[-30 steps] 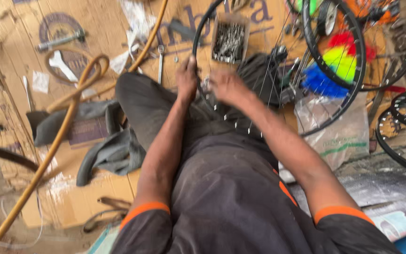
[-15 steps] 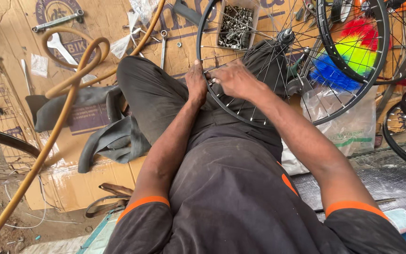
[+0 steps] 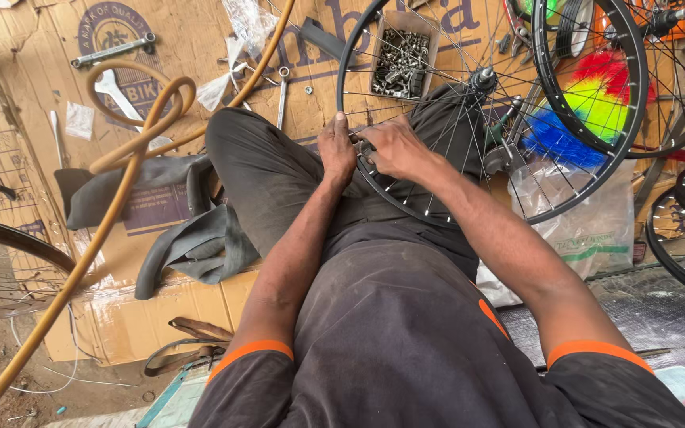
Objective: The person sits on the floor and uses a spoke wrench to tighten the nipples on a bicycle wheel. They systematically rotate the wheel and adjust the tension of the spokes to true the wheel.
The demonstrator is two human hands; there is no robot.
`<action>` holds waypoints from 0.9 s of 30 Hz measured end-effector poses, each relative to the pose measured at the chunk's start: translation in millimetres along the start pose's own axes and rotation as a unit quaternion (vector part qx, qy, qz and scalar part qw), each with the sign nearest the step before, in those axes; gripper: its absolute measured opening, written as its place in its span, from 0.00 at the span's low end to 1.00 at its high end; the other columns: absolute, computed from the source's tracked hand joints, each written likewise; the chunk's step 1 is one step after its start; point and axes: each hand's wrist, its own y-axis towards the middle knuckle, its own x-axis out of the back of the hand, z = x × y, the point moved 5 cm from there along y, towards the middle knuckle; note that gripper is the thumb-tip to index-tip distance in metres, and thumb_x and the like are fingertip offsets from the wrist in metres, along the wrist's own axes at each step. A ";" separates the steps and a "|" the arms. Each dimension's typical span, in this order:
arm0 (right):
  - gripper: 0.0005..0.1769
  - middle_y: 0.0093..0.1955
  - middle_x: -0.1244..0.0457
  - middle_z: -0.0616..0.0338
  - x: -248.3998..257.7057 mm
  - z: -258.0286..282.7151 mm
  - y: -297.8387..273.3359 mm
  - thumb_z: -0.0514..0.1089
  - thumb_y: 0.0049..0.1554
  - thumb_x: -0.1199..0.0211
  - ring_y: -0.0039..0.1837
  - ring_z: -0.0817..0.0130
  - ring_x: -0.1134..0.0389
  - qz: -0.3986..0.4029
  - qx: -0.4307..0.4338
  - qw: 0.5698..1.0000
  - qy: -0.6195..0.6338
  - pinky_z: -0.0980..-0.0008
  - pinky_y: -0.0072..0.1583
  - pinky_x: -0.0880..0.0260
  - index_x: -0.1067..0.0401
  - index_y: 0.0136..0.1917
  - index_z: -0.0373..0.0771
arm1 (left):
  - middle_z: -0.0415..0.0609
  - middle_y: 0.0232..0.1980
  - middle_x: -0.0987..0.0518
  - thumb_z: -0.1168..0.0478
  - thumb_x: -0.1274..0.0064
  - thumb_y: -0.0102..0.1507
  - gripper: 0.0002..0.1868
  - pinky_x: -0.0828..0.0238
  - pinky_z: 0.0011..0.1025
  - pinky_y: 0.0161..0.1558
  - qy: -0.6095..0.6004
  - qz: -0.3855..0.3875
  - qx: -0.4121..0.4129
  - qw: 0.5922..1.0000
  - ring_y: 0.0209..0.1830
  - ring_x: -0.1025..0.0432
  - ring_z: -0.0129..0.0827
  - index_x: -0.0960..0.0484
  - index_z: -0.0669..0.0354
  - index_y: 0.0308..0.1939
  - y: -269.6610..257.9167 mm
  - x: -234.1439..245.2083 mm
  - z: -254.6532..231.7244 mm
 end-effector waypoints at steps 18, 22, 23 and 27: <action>0.12 0.43 0.35 0.46 7.3 -18.5 45.8 0.43 0.50 0.29 0.46 0.43 0.31 -0.040 -0.029 0.998 -0.031 0.48 0.48 0.29 0.28 0.40 0.34 | 0.40 0.26 0.25 0.41 0.67 0.74 0.30 0.35 0.28 0.30 -0.013 0.120 -0.012 0.993 0.25 0.31 0.26 0.20 0.60 0.37 56.6 2.3 8.8; 0.06 0.44 0.36 0.46 33.7 -21.3 27.6 0.37 0.56 0.33 0.48 0.47 0.30 -0.056 0.004 0.998 -0.041 0.51 0.51 0.28 0.29 0.43 0.33 | 0.42 0.25 0.29 0.41 0.63 0.72 0.28 0.40 0.28 0.26 -0.180 0.096 0.151 0.967 0.23 0.36 0.27 0.17 0.61 0.49 25.1 -2.9 15.1; 0.07 0.46 0.36 0.46 37.8 -17.7 20.3 0.37 0.56 0.33 0.48 0.45 0.31 -0.090 -0.008 0.995 -0.036 0.50 0.50 0.28 0.29 0.45 0.32 | 0.41 0.25 0.30 0.41 0.63 0.72 0.29 0.40 0.28 0.26 -0.195 0.096 0.170 0.961 0.22 0.37 0.26 0.17 0.61 0.51 17.2 -1.7 16.3; 0.09 0.47 0.36 0.45 46.2 4.7 4.5 0.35 0.58 0.34 0.49 0.44 0.30 -0.131 -0.012 0.991 -0.003 0.51 0.50 0.29 0.31 0.49 0.31 | 0.41 0.25 0.32 0.39 0.62 0.72 0.31 0.41 0.26 0.26 -0.207 0.070 0.191 0.957 0.22 0.38 0.25 0.16 0.62 0.50 15.0 6.6 5.2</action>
